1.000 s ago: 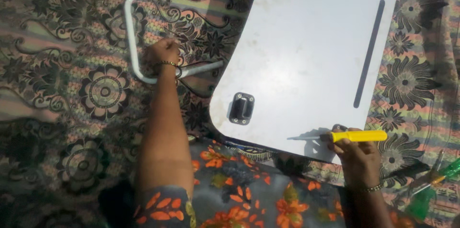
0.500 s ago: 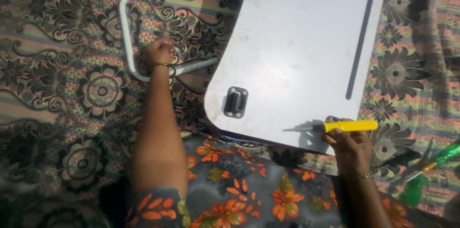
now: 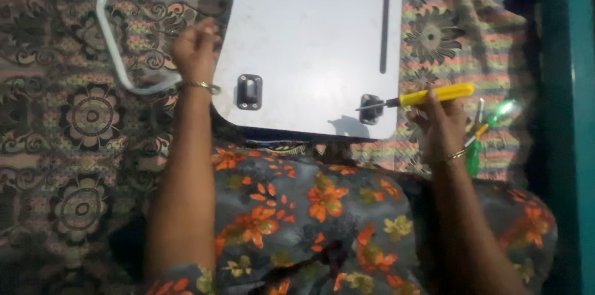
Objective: The person uses a yellow screwdriver to remove screws from black plastic brackets attached to a white board. They unscrew each bracket and place the removed parts on the patterned bedsheet.
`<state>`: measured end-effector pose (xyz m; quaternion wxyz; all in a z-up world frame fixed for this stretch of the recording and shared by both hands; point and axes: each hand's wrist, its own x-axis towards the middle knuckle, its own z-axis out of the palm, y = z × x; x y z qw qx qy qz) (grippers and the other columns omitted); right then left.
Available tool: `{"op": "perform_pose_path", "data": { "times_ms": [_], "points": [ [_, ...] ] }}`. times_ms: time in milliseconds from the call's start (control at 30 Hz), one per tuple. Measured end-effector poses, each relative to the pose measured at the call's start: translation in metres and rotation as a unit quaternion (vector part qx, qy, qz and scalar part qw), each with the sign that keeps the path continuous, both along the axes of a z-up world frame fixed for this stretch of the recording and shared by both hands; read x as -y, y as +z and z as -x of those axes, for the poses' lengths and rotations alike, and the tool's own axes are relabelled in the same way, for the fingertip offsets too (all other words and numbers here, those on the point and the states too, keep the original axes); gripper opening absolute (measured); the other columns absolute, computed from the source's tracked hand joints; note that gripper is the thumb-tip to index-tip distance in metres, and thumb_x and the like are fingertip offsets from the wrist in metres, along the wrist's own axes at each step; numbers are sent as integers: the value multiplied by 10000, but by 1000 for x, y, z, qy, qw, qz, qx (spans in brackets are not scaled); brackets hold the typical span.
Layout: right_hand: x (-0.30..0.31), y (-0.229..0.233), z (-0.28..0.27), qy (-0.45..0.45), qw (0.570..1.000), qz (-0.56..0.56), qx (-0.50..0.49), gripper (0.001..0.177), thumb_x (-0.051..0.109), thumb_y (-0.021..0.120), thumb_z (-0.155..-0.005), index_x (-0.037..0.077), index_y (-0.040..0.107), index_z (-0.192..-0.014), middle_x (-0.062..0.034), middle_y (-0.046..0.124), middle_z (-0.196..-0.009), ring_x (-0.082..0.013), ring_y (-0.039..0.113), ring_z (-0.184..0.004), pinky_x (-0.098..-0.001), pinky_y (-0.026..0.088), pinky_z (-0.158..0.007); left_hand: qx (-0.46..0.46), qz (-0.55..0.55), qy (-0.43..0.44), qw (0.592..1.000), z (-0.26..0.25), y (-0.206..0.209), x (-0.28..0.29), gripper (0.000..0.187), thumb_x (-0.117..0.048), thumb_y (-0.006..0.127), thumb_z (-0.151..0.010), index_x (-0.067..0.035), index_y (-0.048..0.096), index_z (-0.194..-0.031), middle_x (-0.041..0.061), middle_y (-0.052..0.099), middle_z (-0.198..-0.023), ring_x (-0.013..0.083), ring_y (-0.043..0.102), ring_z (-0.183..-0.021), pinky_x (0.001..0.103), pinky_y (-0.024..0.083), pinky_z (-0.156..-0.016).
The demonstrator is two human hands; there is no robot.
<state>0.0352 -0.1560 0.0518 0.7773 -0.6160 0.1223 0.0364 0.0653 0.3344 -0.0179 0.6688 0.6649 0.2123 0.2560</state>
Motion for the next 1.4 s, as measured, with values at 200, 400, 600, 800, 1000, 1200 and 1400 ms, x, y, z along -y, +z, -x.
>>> {"op": "perform_pose_path", "data": {
  "times_ms": [200, 400, 600, 800, 1000, 1200, 1400],
  "points": [
    [44, 26, 10, 78, 990, 105, 46, 215, 73, 685, -983, 29, 635, -1187, -129, 723, -1142, -247, 740, -1045, -358, 642, -848, 17, -64, -114, 991, 32, 25, 103, 197, -140, 675, -1006, -64, 760, -1167, 24, 782, -1016, 60, 704, -842, 196, 547, -654],
    [45, -6, -2, -1, 996, 73, 44, 375, -37, 725, -909, 8, 557, -1241, -152, 684, -1171, -281, 737, -1040, -379, 676, -848, -95, 47, -254, 961, 52, -25, 214, 253, -189, 652, -975, -64, 740, -1176, 11, 766, -1042, 72, 708, -870, 224, 569, -642],
    [37, -29, -18, -35, 999, 29, 27, 354, -5, 699, -959, 36, 501, -1250, -155, 683, -1179, -275, 743, -1044, -368, 691, -802, -177, -21, -331, 927, 51, -71, 282, 296, -138, 630, -963, -50, 722, -1229, 78, 795, -1037, 125, 752, -870, 244, 592, -640],
    [22, -23, -26, 24, 990, 91, 101, 294, 9, 703, -986, 24, 498, -1196, -147, 695, -1157, -243, 760, -1054, -347, 699, -828, -246, 69, -347, 902, 38, -75, 280, 337, -148, 561, -1009, -47, 653, -1318, 94, 752, -1174, 150, 760, -945, 259, 611, -638],
    [7, -12, -19, 56, 964, 185, 181, 326, 2, 715, -1006, 10, 488, -1240, -148, 676, -1175, -236, 728, -1065, -322, 653, -861, -258, 125, -363, 887, 31, -73, 277, 357, -151, 518, -1031, -42, 613, -1357, 118, 723, -1255, 183, 756, -1009, 302, 637, -693],
    [4, -9, -17, 52, 971, 156, 171, 327, 9, 717, -1020, 13, 486, -1251, -151, 701, -1181, -233, 737, -1112, -322, 668, -882, -262, 149, -370, 879, 30, -73, 276, 369, -172, 484, -1045, -36, 615, -1362, 122, 712, -1266, 198, 737, -1046, 322, 622, -731],
    [4, -11, -17, 48, 962, 198, 183, 322, -5, 709, -1022, 7, 493, -1262, -161, 693, -1185, -238, 744, -1115, -326, 683, -889, -276, 130, -372, 877, 30, -65, 277, 366, -169, 468, -1048, -50, 606, -1366, 104, 716, -1269, 190, 740, -1066, 313, 635, -753]
  ]
}}
